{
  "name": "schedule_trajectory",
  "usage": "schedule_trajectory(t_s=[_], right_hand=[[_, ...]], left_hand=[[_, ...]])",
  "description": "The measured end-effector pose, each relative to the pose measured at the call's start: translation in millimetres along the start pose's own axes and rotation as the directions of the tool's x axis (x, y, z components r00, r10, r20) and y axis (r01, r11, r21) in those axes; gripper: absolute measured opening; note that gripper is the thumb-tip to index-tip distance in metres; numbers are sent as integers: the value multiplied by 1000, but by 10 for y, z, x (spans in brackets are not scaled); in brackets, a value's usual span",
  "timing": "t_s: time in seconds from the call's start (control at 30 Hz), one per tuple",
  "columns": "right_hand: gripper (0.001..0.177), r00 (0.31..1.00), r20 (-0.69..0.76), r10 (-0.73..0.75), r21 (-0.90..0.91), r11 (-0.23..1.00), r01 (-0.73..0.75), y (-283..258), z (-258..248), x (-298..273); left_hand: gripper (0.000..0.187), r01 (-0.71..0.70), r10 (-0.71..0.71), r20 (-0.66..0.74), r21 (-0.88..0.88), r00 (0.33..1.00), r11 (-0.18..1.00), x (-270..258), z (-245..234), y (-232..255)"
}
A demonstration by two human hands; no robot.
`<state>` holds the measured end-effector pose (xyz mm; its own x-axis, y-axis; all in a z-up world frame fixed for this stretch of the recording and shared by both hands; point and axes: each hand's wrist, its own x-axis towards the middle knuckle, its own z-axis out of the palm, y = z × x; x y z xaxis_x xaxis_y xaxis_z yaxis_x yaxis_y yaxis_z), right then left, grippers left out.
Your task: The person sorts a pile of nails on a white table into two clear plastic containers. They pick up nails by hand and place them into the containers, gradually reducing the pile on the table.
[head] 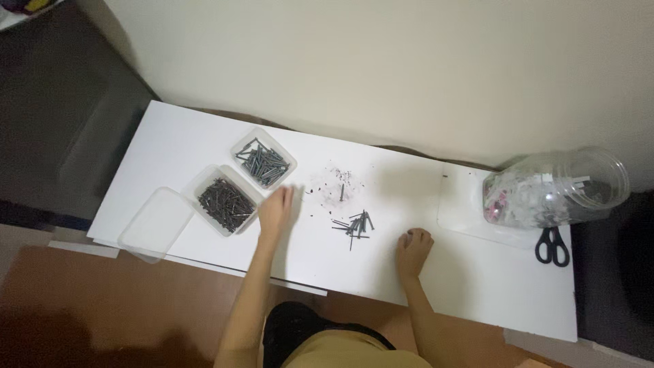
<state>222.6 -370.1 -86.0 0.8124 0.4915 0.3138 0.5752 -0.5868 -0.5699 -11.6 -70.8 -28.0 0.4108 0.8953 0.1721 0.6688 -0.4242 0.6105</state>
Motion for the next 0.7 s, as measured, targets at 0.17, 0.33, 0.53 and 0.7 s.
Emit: schedule_trajectory(t_s=[0.17,0.33,0.53,0.7], right_hand=[[19,1000,-19,-16,-3,1000,16,-74,-35,24],[16,1000,-5,7,13,1000,-7,-48,-29,-15],[19,994,-102,25,181,983,-6,-95,190,55],[26,945,208,-252,287,939,187,-548,387,276]], left_hand=[[38,-90,74,-108,-151,991,984,-707,149,-374],[39,-46,13,-123,-270,992,962,-837,271,-580],[23,-44,-12,-158,-345,987,938,-765,236,-579],[19,-23,-32,-148,-355,988,935,-789,172,-503]])
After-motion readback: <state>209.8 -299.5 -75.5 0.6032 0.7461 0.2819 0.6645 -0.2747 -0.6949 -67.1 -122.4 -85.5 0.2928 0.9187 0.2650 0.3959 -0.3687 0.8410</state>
